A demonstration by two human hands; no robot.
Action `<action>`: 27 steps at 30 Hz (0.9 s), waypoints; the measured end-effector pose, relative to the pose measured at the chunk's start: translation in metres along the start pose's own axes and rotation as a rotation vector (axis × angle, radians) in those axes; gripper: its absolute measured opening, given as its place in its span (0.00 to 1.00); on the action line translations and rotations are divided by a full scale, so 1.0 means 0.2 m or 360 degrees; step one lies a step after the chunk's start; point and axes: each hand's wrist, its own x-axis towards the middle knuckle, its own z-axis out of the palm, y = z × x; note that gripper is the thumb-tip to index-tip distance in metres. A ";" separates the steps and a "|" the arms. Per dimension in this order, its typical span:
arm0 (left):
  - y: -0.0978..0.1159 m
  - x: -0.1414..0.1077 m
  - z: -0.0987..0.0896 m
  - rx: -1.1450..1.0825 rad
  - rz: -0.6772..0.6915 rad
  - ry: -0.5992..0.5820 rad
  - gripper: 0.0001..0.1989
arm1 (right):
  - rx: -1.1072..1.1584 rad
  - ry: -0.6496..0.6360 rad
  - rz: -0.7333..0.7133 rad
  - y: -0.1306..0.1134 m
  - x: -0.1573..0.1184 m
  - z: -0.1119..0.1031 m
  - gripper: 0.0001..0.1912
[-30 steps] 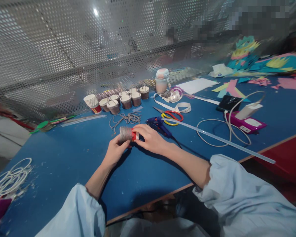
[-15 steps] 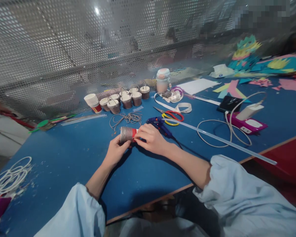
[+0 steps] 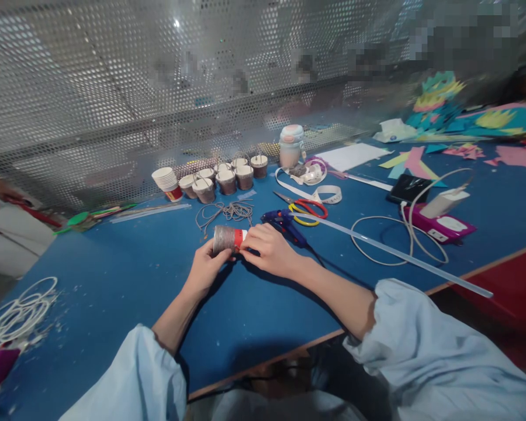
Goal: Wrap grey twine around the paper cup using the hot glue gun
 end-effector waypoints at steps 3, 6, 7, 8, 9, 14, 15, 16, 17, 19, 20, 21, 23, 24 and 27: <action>-0.02 0.01 0.00 -0.0160 -0.0043 -0.0013 0.12 | -0.0016 -0.0002 -0.0031 0.00 0.00 0.00 0.08; -0.01 0.01 0.01 -0.0271 -0.0094 -0.0010 0.12 | -0.0042 0.0003 -0.0064 0.01 0.00 0.01 0.08; -0.01 0.01 0.02 -0.0294 -0.0111 -0.0005 0.12 | -0.0055 0.0004 -0.0076 0.01 0.00 0.01 0.08; 0.00 0.01 0.02 -0.0313 -0.0129 0.0002 0.12 | -0.0071 0.0006 -0.0090 0.00 0.00 0.01 0.08; 0.01 0.01 0.02 -0.0334 -0.0144 0.0016 0.12 | -0.0090 0.0006 -0.0107 0.00 0.00 0.01 0.08; 0.03 0.01 0.04 -0.0448 -0.0205 0.0087 0.12 | -0.0182 -0.0026 -0.0167 -0.02 0.00 0.00 0.09; 0.03 0.01 0.04 -0.0475 -0.0220 0.0092 0.12 | -0.0189 -0.0044 -0.0167 -0.02 0.00 0.00 0.09; 0.03 0.02 0.04 -0.0505 -0.0236 0.0102 0.13 | -0.0193 -0.0068 -0.0164 -0.03 0.00 0.00 0.10; 0.03 0.02 0.04 -0.0534 -0.0252 0.0118 0.13 | -0.0199 -0.0098 -0.0159 -0.03 0.00 0.00 0.10; 0.02 0.03 0.03 -0.0581 -0.0275 0.0160 0.14 | -0.0215 -0.0177 -0.0150 -0.04 0.00 0.00 0.11; 0.02 0.03 0.03 -0.0599 -0.0279 0.0184 0.14 | -0.0226 -0.0233 -0.0153 -0.04 0.00 0.00 0.11; 0.02 0.04 0.02 -0.0612 -0.0277 0.0208 0.14 | -0.0237 -0.0297 -0.0162 -0.05 0.00 -0.01 0.11; 0.02 0.05 0.01 -0.0628 -0.0261 0.0252 0.15 | -0.0251 -0.0436 -0.0188 -0.06 -0.02 -0.03 0.11; 0.02 0.05 0.01 -0.0637 -0.0252 0.0274 0.15 | -0.0249 -0.0504 -0.0199 -0.07 -0.03 -0.05 0.11; 0.01 0.06 0.00 -0.0656 -0.0227 0.0317 0.16 | -0.0174 -0.0659 -0.0159 -0.08 -0.09 -0.16 0.11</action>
